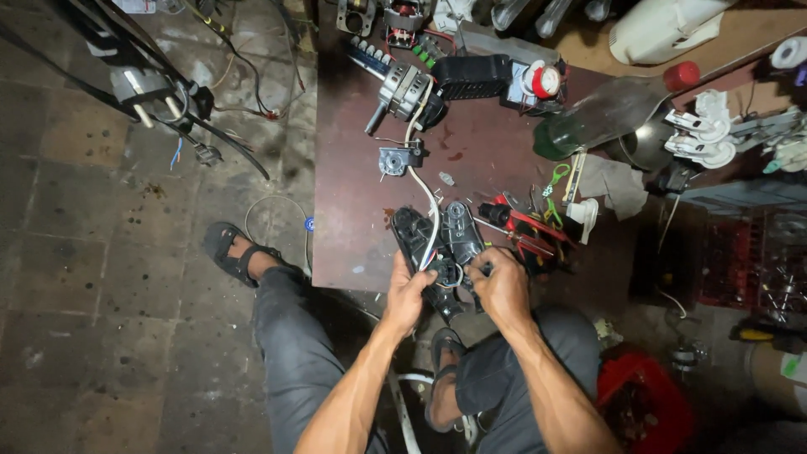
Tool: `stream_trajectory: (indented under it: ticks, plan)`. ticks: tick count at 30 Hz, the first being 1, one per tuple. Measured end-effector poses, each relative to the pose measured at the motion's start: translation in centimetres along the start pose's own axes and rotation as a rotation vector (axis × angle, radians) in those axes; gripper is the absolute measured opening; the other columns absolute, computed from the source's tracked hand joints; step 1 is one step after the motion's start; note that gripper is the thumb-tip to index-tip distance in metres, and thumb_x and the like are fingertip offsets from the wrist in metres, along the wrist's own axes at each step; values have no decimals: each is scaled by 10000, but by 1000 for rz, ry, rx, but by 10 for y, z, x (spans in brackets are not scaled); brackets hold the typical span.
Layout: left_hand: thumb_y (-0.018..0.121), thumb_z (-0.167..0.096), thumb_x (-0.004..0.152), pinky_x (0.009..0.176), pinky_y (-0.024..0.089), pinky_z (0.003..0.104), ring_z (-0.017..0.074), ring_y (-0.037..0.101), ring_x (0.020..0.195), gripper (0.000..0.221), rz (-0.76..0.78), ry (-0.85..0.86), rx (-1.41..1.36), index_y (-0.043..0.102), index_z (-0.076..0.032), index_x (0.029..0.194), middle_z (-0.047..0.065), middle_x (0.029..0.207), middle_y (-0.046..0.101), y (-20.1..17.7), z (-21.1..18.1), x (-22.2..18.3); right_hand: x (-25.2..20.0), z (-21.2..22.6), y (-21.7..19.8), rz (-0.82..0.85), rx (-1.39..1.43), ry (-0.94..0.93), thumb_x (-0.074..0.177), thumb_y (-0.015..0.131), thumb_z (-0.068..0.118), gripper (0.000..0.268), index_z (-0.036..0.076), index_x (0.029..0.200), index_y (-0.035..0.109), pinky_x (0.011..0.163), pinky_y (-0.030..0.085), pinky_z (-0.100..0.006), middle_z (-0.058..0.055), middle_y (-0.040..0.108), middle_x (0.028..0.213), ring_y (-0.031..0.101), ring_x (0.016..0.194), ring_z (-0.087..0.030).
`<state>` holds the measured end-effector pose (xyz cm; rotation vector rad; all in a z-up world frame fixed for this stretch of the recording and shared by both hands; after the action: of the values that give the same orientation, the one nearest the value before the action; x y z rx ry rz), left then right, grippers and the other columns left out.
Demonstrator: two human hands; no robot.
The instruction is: Reopening and adjusting an electronic hair clipper using pliers and searching for small parts on a workbench.
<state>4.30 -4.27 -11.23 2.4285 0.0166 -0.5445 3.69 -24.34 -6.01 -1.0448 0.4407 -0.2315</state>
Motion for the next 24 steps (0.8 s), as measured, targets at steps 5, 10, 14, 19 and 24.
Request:
stream_trajectory:
  ticks: [5,10,14,19,24]
  plan:
    - [633,22,778,759,575,339,192,624,925,511,0,-20,-46,533,-125,1257,86,1072,655,-11,24,9,-1,10,-3,-17,113,-15,715,810,211,99,179,739,720,832,549,-428,-46,712,868,694,967,-322]
    - [614,61,782,741,608,384,223,662,912,547,-27,-46,-205,531,-124,1290,111,1090,661,8,0,-1,-7,18,-12,-55,126,-32,694,826,235,126,198,698,705,782,548,-423,-38,698,815,699,925,-306]
    - [579,73,799,758,616,474,281,686,894,525,-36,-111,-331,547,-124,1284,158,1097,677,-3,11,1,-18,27,-21,-123,143,-116,730,830,211,126,173,807,737,804,559,-407,-53,722,898,709,946,-296]
    - [575,70,798,784,620,528,305,705,923,499,-34,-127,-350,566,-132,1254,161,1094,692,3,-2,1,-33,54,-42,-228,175,-296,770,821,168,193,143,954,767,860,560,-418,-105,711,1094,682,1041,-334]
    - [570,78,791,793,611,559,322,712,939,505,-32,-134,-357,571,-129,1252,172,1111,696,6,-8,0,-52,79,-61,-315,164,-424,793,798,136,240,91,1026,756,1018,479,-467,-189,611,1276,585,1195,-389]
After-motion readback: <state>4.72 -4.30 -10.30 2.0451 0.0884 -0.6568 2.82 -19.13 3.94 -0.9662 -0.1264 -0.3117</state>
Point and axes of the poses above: each hand's wrist, its own x-axis towards the middle knuckle, its own y-axis out of the palm, z = x × y, the point moved 9 cm from there along x, towards the middle knuckle
